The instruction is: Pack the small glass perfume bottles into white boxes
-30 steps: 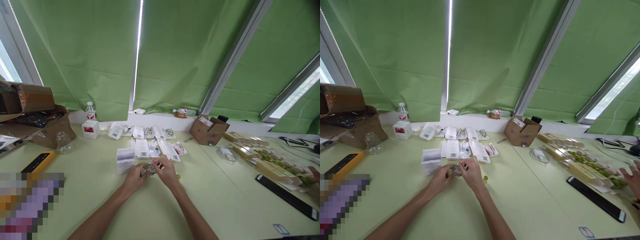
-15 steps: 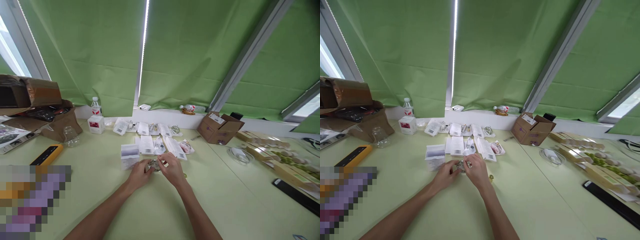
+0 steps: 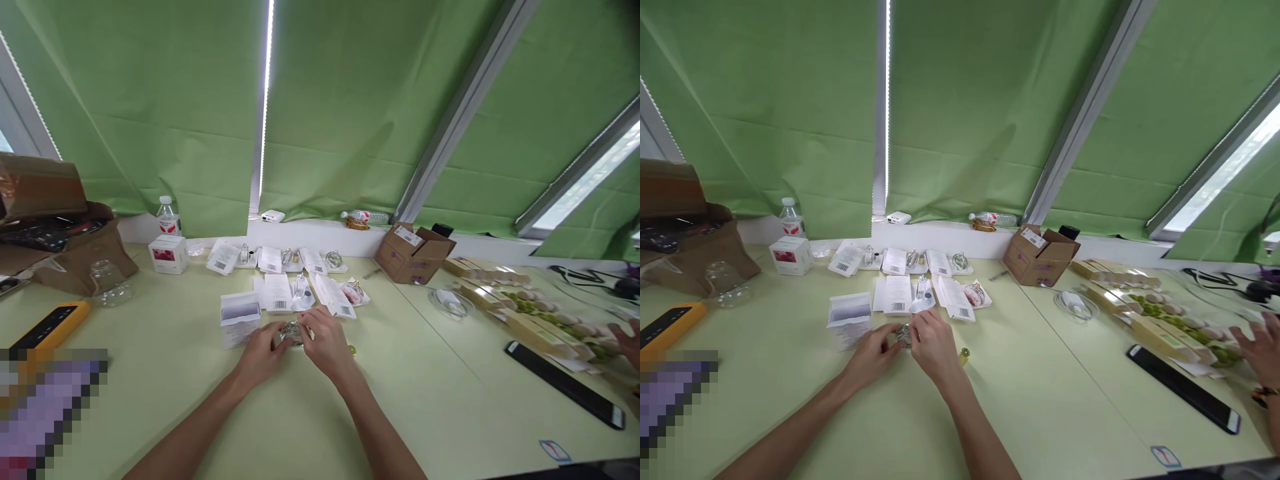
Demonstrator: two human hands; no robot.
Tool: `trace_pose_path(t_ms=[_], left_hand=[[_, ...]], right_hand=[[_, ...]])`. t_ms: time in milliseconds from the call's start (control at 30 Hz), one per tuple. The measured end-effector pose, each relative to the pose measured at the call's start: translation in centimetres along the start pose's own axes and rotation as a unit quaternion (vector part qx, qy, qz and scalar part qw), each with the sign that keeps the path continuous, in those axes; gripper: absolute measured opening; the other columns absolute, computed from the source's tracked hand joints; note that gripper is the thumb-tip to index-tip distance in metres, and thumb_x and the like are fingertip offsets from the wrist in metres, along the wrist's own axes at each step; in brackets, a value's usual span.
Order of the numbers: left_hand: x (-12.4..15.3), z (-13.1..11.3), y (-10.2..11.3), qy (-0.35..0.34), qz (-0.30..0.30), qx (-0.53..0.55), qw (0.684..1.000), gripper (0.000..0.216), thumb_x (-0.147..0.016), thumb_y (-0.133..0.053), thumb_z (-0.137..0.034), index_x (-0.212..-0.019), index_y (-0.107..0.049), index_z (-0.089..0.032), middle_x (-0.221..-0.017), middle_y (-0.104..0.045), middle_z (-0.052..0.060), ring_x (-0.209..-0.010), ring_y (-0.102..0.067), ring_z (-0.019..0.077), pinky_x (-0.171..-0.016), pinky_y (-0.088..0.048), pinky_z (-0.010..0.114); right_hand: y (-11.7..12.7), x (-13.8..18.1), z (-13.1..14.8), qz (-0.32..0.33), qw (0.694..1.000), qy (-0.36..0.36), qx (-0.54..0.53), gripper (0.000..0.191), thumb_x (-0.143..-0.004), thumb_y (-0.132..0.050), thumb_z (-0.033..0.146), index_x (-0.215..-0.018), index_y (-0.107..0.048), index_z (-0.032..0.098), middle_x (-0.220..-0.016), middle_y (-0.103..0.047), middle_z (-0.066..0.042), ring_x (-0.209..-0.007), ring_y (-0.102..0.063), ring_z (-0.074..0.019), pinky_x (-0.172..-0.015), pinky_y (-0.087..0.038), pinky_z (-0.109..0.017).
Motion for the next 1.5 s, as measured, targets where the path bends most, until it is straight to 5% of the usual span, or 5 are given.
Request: trace_pose_path(t_ms=[1000, 1500], left_hand=[[-0.1, 0.7, -0.1, -0.008, 0.016, -0.02, 1.0, 0.04, -0.086, -0.049, -0.037, -0.119, -0.061, -0.019, -0.058, -0.056, -0.002, -0.057, -0.051, 0.0154, -0.057, -0.035, 0.025], [0.0, 0.4, 0.0, -0.005, 0.018, -0.027, 0.999, 0.04, -0.087, -0.049, -0.037, -0.119, -0.06, -0.017, -0.056, -0.055, -0.004, -0.054, -0.049, 0.0145, -0.057, -0.034, 0.024]], right_hand=[[-0.4, 0.3, -1.5, -0.028, 0.973, -0.149, -0.175, 0.017, -0.084, -0.06, 0.033, -0.074, -0.067, 0.02, -0.073, -0.067, -0.004, -0.068, -0.06, -0.0188, -0.065, -0.048, -0.032], [0.5, 0.5, -2.0, 0.031, 0.958, -0.166, -0.231, 0.028, -0.091, -0.05, 0.035, -0.11, -0.065, 0.021, -0.097, -0.07, -0.006, -0.085, -0.065, -0.0193, -0.077, -0.052, -0.032]])
Point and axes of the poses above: each hand's wrist, its own x-axis away from the middle knuckle, its own y-axis out of the back of the hand, z = x × y, the point moved 3 cm from there along -x, towards the middle knuckle
